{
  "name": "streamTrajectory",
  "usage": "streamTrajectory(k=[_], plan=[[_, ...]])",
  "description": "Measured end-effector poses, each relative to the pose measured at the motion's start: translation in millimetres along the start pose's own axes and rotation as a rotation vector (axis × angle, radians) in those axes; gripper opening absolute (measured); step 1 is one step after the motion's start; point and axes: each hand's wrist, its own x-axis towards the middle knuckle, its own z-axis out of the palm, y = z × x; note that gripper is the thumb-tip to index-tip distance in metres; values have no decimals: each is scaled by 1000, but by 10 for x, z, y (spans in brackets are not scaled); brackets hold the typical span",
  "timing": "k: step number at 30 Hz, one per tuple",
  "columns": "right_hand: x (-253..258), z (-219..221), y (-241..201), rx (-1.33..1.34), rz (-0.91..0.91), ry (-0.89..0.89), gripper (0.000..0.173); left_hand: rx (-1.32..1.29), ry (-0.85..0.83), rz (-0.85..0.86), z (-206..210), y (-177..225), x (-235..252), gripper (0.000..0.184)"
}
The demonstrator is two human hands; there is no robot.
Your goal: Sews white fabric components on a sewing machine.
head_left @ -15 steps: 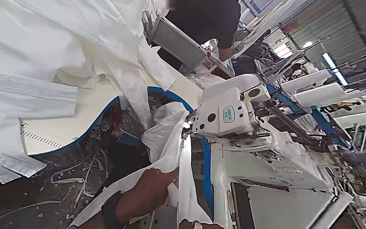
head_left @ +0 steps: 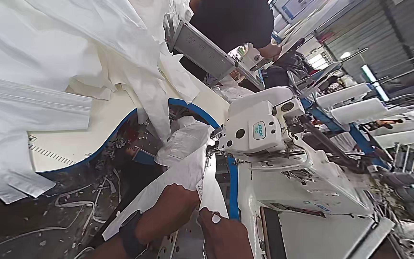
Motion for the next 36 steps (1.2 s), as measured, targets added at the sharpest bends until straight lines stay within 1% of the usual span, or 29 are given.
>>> streamTrajectory(k=[2, 3, 4, 5, 6, 7, 8, 10, 11, 12, 13, 14, 15, 16, 17, 18, 19, 21, 23, 25, 26, 27, 29, 32, 36], plan=[[59, 112, 101, 46, -13, 96, 12, -62, 67, -10, 31, -49, 57, 25], [52, 129, 156, 96, 7, 142, 13, -110, 128, -49, 25, -64, 43, 25], [5, 78, 238, 140, 50, 176, 15, -154, 171, -123, -21, -45, 24, 31], [-64, -10, 368, 156, 90, 212, 16, -166, 222, -182, -60, -29, 33, 43], [-121, -73, 517, 154, 122, 251, 19, -143, 233, -211, -126, -4, 93, 51], [-155, -85, 659, 142, 136, 300, 21, -84, 184, -210, -180, 47, 207, 53], [-208, -53, 765, 112, 143, 352, 25, -13, 50, -208, -165, 151, 357, 49], [-181, -17, 884, 22, 140, 456, 31, 207, -219, -236, -85, 424, 751, 43], [-185, 7, 897, 6, 147, 483, 32, 294, -277, -263, -30, 550, 854, 39], [-218, 62, 892, 2, 162, 501, 32, 329, -290, -299, 13, 638, 853, 37], [-263, 139, 869, 14, 175, 509, 32, 328, -252, -339, 46, 678, 762, 38], [-313, 217, 833, 34, 180, 502, 29, 313, -145, -374, 94, 675, 598, 44], [-340, 293, 774, 61, 175, 496, 26, 313, 69, -364, 170, 619, 388, 52], [-335, 366, 693, 83, 162, 504, 22, 354, 362, -289, 286, 489, 213, 52], [-343, 416, 588, 96, 143, 512, 20, 331, 538, -236, 384, 381, 89, 43], [-348, 441, 466, 101, 114, 533, 18, 250, 602, -190, 479, 306, 2, 29], [-319, 457, 336, 108, 79, 563, 18, 180, 628, -125, 569, 220, -25, 23], [-234, 491, 77, 120, 30, 643, 17, 101, 624, -22, 648, 96, 10, 19], [-150, 527, -52, 98, 12, 715, 16, 1, 545, -1, 549, 36, 28, 19], [-141, 541, -28, 56, -3, 733, 17, -84, 487, -14, 516, 27, -33, 21], [-131, 559, -9, 42, -3, 734, 17, -102, 490, -9, 531, 19, -77, 21], [-122, 593, 3, 46, 6, 736, 16, -104, 520, 1, 565, 13, -117, 21], [-84, 665, 14, 85, 57, 750, 16, -41, 653, 49, 652, -43, -117, 22], [43, 704, 89, 143, 79, 790, 16, 12, 794, 114, 695, -127, 21, 24], [227, 809, 214, 221, 6, 893, 12, 58, 844, 162, 648, -195, 235, 24]])
